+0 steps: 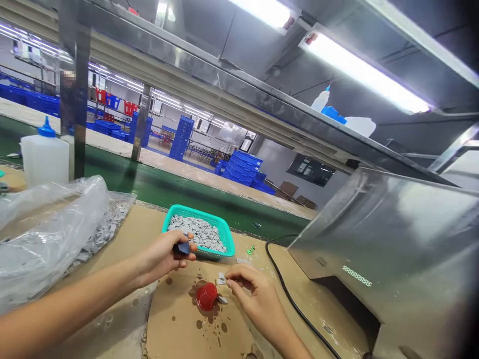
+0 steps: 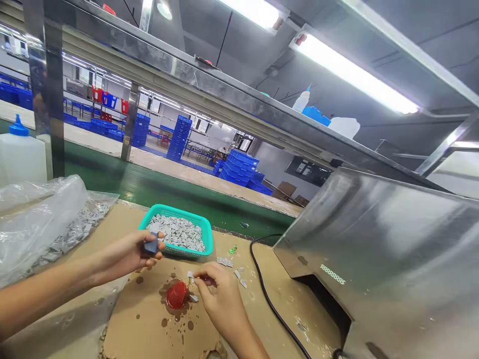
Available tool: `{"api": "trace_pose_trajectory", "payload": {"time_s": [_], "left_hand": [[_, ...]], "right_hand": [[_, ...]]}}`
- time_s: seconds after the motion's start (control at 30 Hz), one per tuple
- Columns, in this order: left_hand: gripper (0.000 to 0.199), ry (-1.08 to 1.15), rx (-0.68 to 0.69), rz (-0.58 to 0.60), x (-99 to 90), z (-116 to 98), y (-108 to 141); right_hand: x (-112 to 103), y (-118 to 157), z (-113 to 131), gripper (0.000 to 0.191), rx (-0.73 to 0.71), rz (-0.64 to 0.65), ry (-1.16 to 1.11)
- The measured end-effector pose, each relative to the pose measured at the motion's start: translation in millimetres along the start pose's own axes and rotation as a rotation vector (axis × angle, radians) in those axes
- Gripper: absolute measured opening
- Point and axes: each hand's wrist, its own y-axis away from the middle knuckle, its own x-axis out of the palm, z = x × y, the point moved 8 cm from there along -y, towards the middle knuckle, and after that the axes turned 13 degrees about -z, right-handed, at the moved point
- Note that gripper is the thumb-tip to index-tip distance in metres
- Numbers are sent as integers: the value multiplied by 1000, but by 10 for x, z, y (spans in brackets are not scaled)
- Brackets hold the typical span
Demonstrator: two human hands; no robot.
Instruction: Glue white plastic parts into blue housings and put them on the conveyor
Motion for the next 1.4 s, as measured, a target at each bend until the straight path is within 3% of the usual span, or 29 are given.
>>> {"api": "trace_pose_trajectory", "payload": {"time_s": [0.27,0.5,0.63,0.9,1.13,1.3,1.4], "left_hand": [[34,148,150,-144,-100,-107,-5],[18,5,162,25,-10,-46,23],[24,-142,156,37,-28,27,-4],[26,-183,158,86,-14,114,-59],[2,-123,68,122,35,167,-50],[6,-167,56,172,70,161,-9],[19,-180,49,156,50,164,-4]], "right_hand": [[160,271,-44,14,-36,-19,-60],[188,276,12,16,-91,-25,-67],[189,274,6,17,-103,-38,-63],[127,234,26,15,-119,-105,-47],[100,205,99,15,-134,-109,-51],[84,232,131,15,-195,-116,-78],[61,230,132,16,-219,-133,-72]]}}
